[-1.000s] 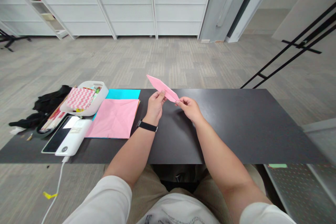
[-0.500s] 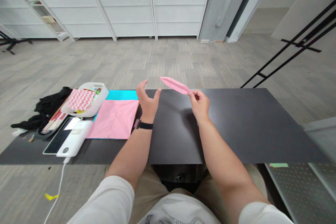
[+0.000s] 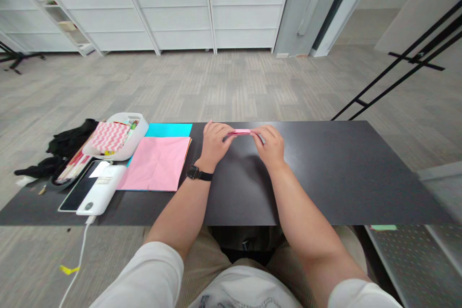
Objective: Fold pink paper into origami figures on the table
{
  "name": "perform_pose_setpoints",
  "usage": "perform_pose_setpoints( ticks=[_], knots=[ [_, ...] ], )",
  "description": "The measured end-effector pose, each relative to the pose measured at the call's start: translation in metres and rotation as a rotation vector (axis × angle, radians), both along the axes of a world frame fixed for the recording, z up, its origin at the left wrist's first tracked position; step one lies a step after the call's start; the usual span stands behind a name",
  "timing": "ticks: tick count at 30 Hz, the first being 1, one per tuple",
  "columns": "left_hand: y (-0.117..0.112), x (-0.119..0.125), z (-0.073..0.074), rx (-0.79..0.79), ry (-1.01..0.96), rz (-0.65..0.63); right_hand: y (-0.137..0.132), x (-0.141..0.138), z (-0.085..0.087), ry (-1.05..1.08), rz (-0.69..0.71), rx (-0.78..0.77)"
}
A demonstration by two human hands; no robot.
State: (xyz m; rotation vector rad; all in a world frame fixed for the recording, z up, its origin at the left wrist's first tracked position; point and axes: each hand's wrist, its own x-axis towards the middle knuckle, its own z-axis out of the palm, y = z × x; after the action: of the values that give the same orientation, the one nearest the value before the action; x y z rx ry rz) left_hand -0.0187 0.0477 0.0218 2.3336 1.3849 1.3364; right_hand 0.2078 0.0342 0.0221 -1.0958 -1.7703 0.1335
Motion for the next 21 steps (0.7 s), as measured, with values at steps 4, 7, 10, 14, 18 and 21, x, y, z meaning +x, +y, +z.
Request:
perform_pose_setpoints(
  ticks=[4,7,10,14,18,21],
  knots=[
    [-0.002,0.003,0.002,0.010,-0.095,0.037,0.003,-0.004,-0.005,0.199,-0.006,-0.038],
    [-0.001,0.009,-0.002,-0.083,-0.386,0.020,0.006,-0.010,-0.009,0.303,0.073,-0.179],
    [0.001,0.017,-0.006,-0.254,-0.678,-0.155,0.007,-0.016,-0.009,0.359,0.212,-0.327],
    [-0.001,0.026,-0.009,-0.414,-0.817,-0.318,0.005,-0.019,-0.007,0.461,0.299,-0.456],
    [0.001,0.029,-0.012,-0.524,-0.877,-0.320,0.008,-0.016,-0.010,0.527,0.232,-0.570],
    [0.003,0.029,-0.015,-0.666,-0.910,-0.279,0.012,-0.012,-0.016,0.503,0.190,-0.664]
  ],
)
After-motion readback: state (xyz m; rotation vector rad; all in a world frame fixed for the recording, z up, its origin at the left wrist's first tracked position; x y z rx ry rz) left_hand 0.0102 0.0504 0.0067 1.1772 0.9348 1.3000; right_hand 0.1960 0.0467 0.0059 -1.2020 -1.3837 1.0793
